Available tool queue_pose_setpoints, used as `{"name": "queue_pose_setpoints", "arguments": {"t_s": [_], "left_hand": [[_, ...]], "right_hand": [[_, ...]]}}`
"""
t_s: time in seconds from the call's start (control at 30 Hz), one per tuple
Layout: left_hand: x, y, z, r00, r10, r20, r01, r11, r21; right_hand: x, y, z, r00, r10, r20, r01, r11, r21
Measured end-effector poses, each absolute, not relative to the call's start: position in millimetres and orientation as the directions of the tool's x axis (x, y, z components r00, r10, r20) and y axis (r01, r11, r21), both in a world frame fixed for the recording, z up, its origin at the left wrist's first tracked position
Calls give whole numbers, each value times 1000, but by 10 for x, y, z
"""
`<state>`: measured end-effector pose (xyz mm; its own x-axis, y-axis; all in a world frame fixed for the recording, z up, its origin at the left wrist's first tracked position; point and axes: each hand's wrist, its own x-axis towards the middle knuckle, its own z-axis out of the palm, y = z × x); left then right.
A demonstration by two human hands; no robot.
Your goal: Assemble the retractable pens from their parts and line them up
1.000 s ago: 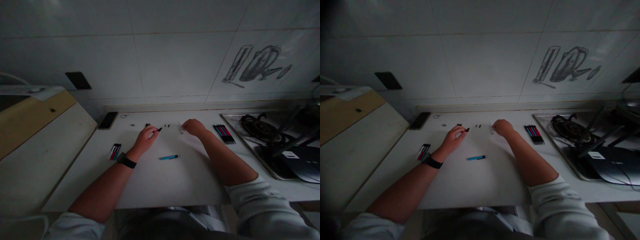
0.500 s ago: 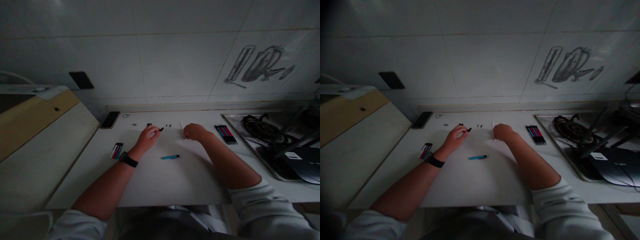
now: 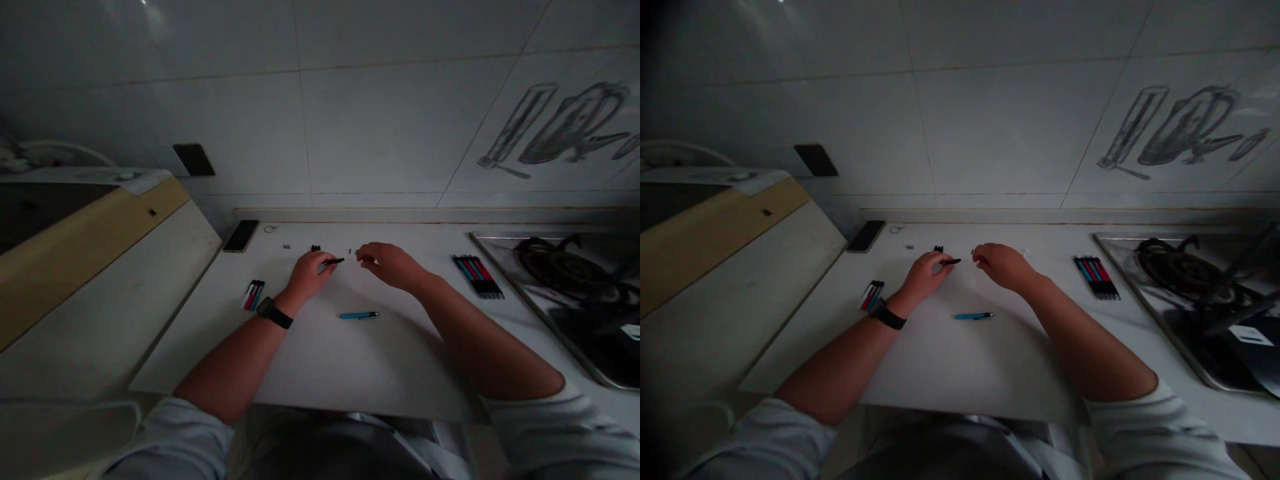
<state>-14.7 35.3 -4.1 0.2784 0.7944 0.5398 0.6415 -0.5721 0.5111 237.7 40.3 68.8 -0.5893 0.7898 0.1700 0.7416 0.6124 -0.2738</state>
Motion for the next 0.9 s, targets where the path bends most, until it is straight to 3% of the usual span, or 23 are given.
{"name": "queue_pose_setpoints", "arguments": {"t_s": [0.17, 0.53, 0.9], "left_hand": [[-131, 327, 5, 308, 792, 527, 640, -582, 501], [-105, 286, 71, 382, 756, 531, 656, -627, 421], [-85, 279, 45, 371, 740, 561, 627, -645, 437]], "right_hand": [[2378, 388, 695, -592, 772, 233, 720, 636, -277], [2298, 318, 706, -580, 793, 185, 764, 609, -214], [2216, 292, 567, -585, 764, 272, 700, 645, -307]]}}
